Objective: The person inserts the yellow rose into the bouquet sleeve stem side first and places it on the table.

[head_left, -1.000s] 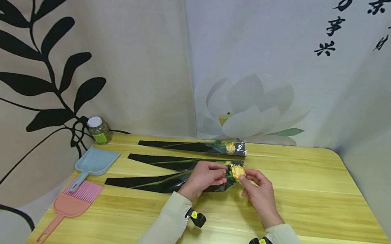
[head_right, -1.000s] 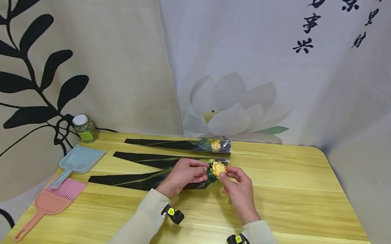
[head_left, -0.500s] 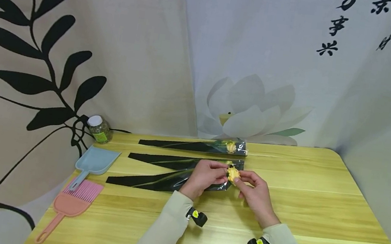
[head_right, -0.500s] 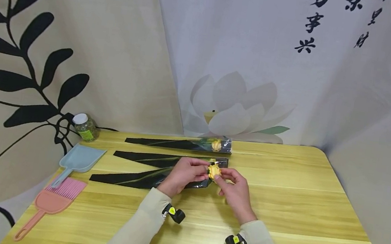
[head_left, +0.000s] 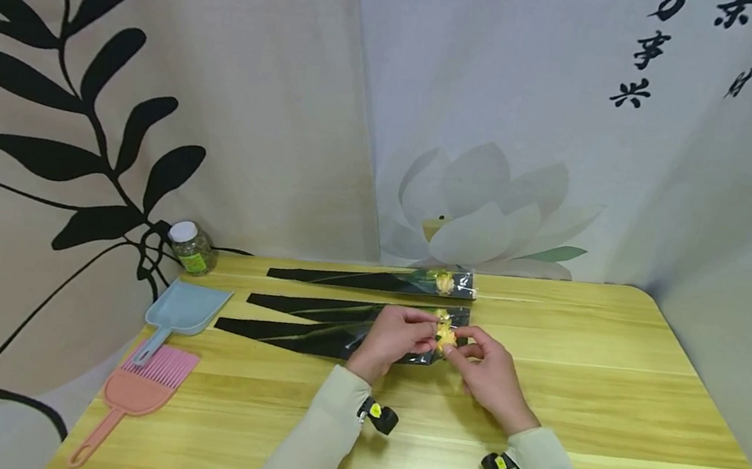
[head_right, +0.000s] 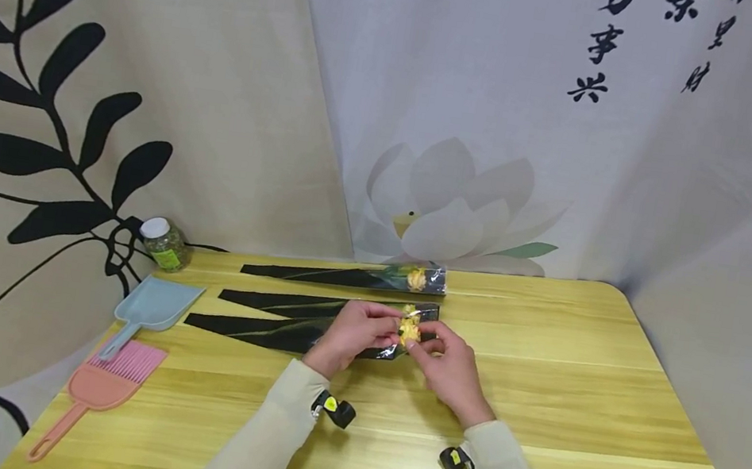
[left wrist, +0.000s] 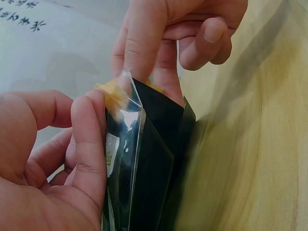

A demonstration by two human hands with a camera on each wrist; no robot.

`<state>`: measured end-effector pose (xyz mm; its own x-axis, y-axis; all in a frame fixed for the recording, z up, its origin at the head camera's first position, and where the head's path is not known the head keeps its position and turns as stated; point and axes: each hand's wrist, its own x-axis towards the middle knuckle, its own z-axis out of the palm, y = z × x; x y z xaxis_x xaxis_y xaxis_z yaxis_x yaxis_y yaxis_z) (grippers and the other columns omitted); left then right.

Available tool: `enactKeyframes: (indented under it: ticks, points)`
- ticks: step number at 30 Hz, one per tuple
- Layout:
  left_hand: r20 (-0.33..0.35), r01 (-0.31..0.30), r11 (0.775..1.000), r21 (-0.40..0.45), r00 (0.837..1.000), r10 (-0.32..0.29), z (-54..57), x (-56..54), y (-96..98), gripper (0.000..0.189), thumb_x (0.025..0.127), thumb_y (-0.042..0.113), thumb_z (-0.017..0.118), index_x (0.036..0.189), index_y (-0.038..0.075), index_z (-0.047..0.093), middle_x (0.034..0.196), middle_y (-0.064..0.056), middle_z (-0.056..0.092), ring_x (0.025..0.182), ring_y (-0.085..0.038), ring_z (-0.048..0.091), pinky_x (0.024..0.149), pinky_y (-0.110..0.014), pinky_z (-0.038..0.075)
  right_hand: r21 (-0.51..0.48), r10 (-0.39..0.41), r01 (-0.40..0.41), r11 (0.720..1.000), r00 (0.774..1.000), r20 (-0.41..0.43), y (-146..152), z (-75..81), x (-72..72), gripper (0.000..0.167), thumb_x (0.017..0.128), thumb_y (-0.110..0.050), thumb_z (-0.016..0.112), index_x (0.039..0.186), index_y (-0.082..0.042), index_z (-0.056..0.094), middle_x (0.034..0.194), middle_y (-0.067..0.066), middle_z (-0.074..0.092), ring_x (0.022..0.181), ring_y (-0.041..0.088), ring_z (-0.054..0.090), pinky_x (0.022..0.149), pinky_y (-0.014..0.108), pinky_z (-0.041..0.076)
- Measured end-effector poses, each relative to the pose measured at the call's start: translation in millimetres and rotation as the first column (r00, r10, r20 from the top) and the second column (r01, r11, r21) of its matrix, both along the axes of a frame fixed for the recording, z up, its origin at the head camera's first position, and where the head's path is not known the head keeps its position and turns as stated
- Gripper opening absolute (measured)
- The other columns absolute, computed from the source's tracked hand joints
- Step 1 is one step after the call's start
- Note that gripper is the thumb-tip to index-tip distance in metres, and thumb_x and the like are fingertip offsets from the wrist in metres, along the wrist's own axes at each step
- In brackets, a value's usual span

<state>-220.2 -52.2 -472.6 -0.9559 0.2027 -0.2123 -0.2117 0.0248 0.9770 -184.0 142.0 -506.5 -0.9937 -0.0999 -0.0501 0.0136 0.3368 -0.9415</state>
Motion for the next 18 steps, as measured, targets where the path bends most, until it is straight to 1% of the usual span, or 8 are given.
enactKeyframes:
  ticks: [3, 5, 8, 11, 15, 18]
  points:
    - [-0.015, 0.004, 1.0, -0.008, 1.0, -0.004, 1.7, 0.8, 0.0, 0.019, 0.098, 0.008, 0.072, 0.112, -0.001, 0.081, 0.09, -0.008, 0.079, 0.071, -0.007, 0.073, 0.068, -0.021, 0.063, 0.051, 0.024, -0.023, 0.998, 1.0, -0.012, -1.5, 0.2, -1.5, 0.035, 0.098, -0.03, 0.078, 0.131, -0.019, 0.069, 0.099, 0.015, 0.078, 0.045, 0.015, 0.052, 0.041, 0.027, 0.044]
    - [-0.025, 0.012, 1.0, -0.009, 1.0, -0.012, 2.2, 1.0, 0.5, 0.019, 0.098, 0.007, 0.072, 0.113, -0.003, 0.08, 0.089, -0.009, 0.079, 0.07, -0.007, 0.072, 0.067, -0.02, 0.063, 0.088, 0.046, -0.043, 0.995, 0.998, -0.034, -2.8, 0.3, -2.8, 0.034, 0.097, -0.027, 0.08, 0.128, -0.018, 0.072, 0.095, 0.011, 0.078, 0.048, 0.017, 0.056, 0.042, 0.028, 0.045]
    - [-0.038, 0.03, 1.0, -0.01, 0.999, -0.03, 1.8, 1.4, 0.8, 0.021, 0.099, 0.006, 0.071, 0.115, -0.006, 0.079, 0.087, -0.01, 0.079, 0.068, -0.007, 0.072, 0.066, -0.02, 0.062, 0.167, 0.076, -0.061, 0.984, 0.993, -0.085, -6.0, 0.0, -5.4, 0.031, 0.095, -0.026, 0.082, 0.124, -0.016, 0.076, 0.088, 0.004, 0.078, 0.054, 0.017, 0.059, 0.047, 0.028, 0.046]
    - [-0.037, 0.036, 0.999, -0.001, 0.999, -0.036, -0.1, 1.2, -0.1, 0.023, 0.099, 0.006, 0.07, 0.116, -0.007, 0.078, 0.089, -0.015, 0.08, 0.068, -0.007, 0.072, 0.066, -0.019, 0.062, 0.222, 0.089, -0.062, 0.973, 0.989, -0.114, -8.4, 1.7, -6.7, 0.034, 0.094, -0.026, 0.082, 0.125, -0.013, 0.077, 0.088, 0.0, 0.078, 0.061, 0.015, 0.062, 0.052, 0.027, 0.047]
    - [-0.02, 0.027, 1.0, 0.002, 0.999, -0.027, -2.4, 0.9, -2.8, 0.021, 0.099, 0.006, 0.071, 0.115, -0.005, 0.078, 0.096, -0.02, 0.079, 0.069, -0.007, 0.072, 0.066, -0.019, 0.062, 0.224, 0.071, -0.043, 0.974, 0.99, -0.119, -7.5, 6.2, -5.0, 0.039, 0.094, -0.027, 0.082, 0.129, -0.011, 0.075, 0.094, 0.0, 0.079, 0.069, 0.014, 0.065, 0.057, 0.027, 0.05]
    - [-0.008, 0.017, 1.0, -0.001, 1.0, -0.017, -3.0, 1.1, -3.7, 0.019, 0.099, 0.007, 0.071, 0.114, -0.004, 0.079, 0.097, -0.02, 0.079, 0.07, -0.006, 0.073, 0.067, -0.019, 0.062, 0.187, 0.043, -0.02, 0.982, 0.991, -0.124, -5.6, 8.2, -3.6, 0.036, 0.095, -0.029, 0.082, 0.127, -0.013, 0.076, 0.098, 0.002, 0.08, 0.068, 0.017, 0.065, 0.055, 0.027, 0.05]
